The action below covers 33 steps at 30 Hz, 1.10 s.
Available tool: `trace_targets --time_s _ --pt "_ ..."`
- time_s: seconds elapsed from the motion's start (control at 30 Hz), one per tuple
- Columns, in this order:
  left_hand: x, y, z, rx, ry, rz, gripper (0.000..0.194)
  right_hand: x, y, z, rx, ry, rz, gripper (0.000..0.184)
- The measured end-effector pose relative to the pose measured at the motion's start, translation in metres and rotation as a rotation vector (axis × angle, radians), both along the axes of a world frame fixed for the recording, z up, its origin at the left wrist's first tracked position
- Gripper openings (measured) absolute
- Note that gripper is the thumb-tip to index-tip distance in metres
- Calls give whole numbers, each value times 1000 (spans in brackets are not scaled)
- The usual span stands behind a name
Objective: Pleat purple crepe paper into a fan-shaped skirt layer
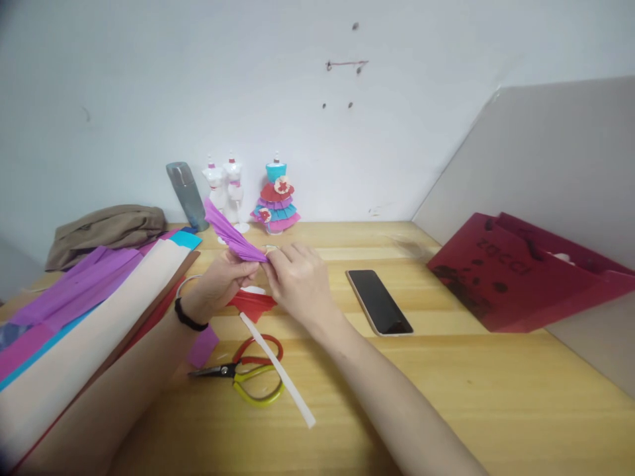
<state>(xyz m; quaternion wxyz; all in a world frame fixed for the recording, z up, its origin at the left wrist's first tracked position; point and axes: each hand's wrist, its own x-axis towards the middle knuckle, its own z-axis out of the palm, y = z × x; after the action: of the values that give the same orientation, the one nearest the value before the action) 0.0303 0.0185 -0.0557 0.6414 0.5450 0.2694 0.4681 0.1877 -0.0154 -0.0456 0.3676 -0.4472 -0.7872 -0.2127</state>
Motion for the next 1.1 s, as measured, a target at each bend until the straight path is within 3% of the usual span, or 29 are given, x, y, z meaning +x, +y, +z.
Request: trace_targets --time_s 0.23,0.37,0.53,0.7,0.8,1.0,1.1 --pt "1 4 -7 1 -42 10 22 -3 -6 1 -30 13 0 24" --pt "-3 4 -6 7 -83 -47 26 1 -10 13 -286 236 203 20" --pt "-9 -2 -5 28 -3 -328 30 5 -8 22 -593 734 322 27" --pt "-8 -4 -12 -16 22 -593 31 1 -5 21 -820 1001 530 31" --pt "-8 -2 -15 -49 -21 -634 30 0 -3 20 -856 1082 583 32" --pt "-11 1 -15 -61 -18 -635 30 3 -2 19 -825 1145 542 30" --pt "-11 1 -16 -54 -27 -671 31 4 -2 19 -898 1092 639 31"
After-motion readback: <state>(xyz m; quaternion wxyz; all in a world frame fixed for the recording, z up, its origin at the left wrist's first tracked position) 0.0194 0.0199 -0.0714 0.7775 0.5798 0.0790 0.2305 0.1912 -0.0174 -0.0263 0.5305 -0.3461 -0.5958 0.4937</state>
